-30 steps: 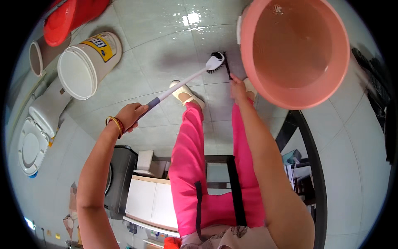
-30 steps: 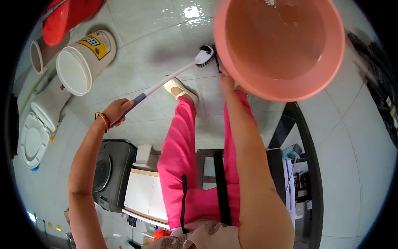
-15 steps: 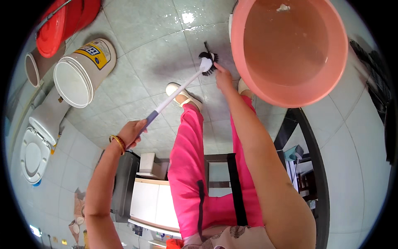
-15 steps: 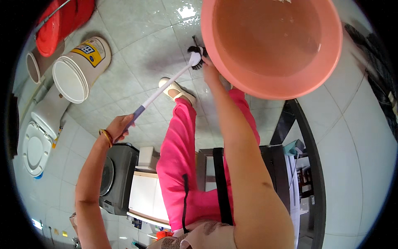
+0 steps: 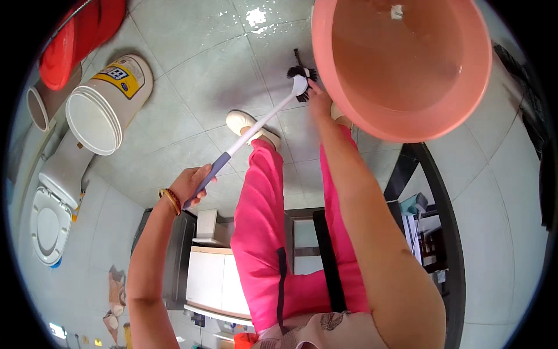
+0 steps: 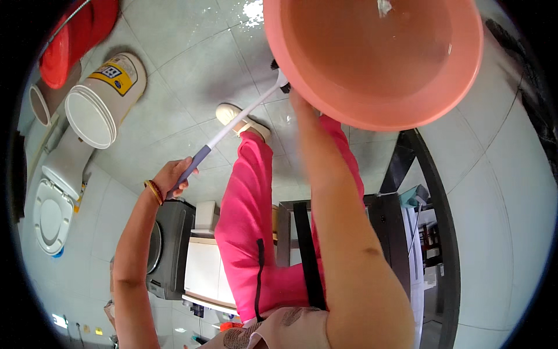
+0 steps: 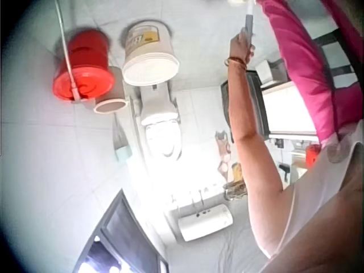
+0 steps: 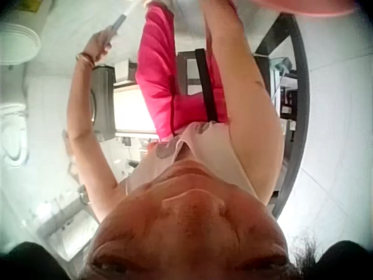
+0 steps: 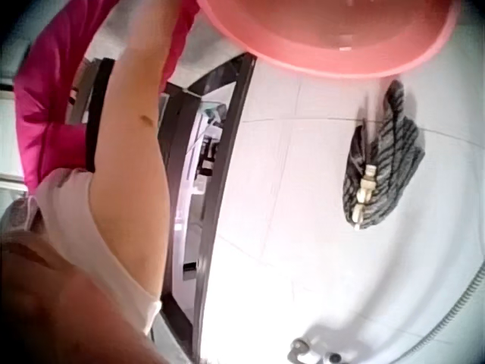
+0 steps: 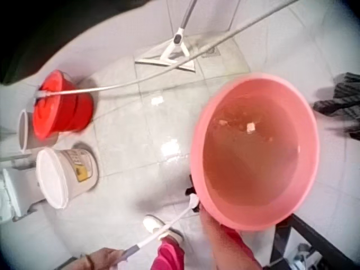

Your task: The person cleans the bathroom floor by scrubbing it with a brush, pouring water from a bucket and a smaller container into the toilet and onto the floor, and rinsing the floor using a shower head.

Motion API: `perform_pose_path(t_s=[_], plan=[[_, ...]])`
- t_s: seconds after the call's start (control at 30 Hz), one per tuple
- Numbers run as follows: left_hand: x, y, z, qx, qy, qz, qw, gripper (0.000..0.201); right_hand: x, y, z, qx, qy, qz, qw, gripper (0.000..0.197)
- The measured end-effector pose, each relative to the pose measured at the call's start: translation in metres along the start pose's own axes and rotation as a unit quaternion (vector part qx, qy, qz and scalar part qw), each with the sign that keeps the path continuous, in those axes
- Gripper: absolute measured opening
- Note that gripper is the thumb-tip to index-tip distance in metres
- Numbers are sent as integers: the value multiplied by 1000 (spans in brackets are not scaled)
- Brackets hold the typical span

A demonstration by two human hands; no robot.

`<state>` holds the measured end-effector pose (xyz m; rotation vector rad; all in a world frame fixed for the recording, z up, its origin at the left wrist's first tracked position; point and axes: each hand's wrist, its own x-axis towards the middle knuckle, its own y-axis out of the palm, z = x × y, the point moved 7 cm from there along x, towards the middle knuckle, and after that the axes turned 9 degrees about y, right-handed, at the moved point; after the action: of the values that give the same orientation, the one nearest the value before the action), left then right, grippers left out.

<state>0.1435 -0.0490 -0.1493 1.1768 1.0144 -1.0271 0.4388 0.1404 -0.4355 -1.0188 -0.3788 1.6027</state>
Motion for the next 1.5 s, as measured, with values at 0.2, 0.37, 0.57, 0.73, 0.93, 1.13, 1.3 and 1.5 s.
perform_pose_path(t_s=[0.2,0.37,0.57,0.73,0.93,1.13,1.3,1.5], plan=[[-59,-68,9,600,95,-263,750,38,-74,-15,97,62,270,247,928,29],[-46,-107,18,656,-22,-289,697,34,-41,-23,127,-42,-50,271,960,29],[-18,-119,59,599,-110,-217,763,38,-64,29,65,158,106,389,902,30],[-21,-132,90,605,-136,-228,750,47,-109,68,89,140,208,435,865,29],[-10,-116,71,596,-133,-243,754,50,-105,36,64,136,35,318,938,29],[-2,-116,67,613,-116,-257,738,49,-78,18,40,-28,-66,241,968,29],[-35,-120,30,651,-117,-290,692,46,-60,33,117,-52,-48,380,922,27],[-41,-132,18,650,-131,-281,694,44,-81,24,93,-86,44,462,882,27]])
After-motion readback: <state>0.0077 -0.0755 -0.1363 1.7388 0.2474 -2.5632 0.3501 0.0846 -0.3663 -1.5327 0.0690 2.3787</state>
